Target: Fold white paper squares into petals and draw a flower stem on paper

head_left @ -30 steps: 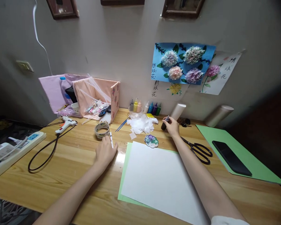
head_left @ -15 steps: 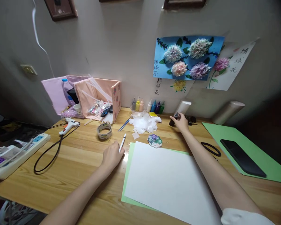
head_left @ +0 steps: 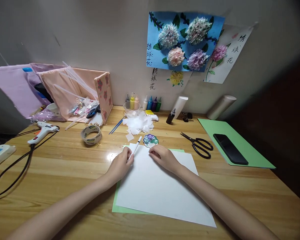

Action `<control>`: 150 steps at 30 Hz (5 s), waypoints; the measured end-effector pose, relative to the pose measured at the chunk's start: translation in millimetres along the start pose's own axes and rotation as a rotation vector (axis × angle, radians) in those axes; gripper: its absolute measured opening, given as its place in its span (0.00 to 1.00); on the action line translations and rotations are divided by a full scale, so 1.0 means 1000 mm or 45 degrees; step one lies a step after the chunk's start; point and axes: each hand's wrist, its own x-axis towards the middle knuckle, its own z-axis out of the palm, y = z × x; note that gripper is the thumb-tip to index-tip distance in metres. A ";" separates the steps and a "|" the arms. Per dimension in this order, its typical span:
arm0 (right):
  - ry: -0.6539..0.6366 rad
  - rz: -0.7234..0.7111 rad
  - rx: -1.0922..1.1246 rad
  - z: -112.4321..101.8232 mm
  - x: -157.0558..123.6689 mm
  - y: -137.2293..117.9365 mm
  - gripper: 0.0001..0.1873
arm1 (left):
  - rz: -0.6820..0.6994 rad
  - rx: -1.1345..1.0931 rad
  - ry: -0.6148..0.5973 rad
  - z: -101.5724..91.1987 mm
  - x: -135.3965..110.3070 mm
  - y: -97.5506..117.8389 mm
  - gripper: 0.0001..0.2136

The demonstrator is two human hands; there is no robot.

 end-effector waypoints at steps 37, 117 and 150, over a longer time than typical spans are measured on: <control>-0.210 0.306 1.175 -0.078 -0.024 -0.014 0.18 | 0.514 -0.546 -0.819 -0.037 -0.019 0.020 0.19; -0.053 0.410 0.692 0.026 0.062 0.000 0.03 | 0.905 0.254 -0.218 -0.021 0.031 -0.044 0.17; -0.009 0.439 1.152 0.016 0.061 0.019 0.06 | 0.911 0.247 -0.229 -0.022 0.032 -0.043 0.18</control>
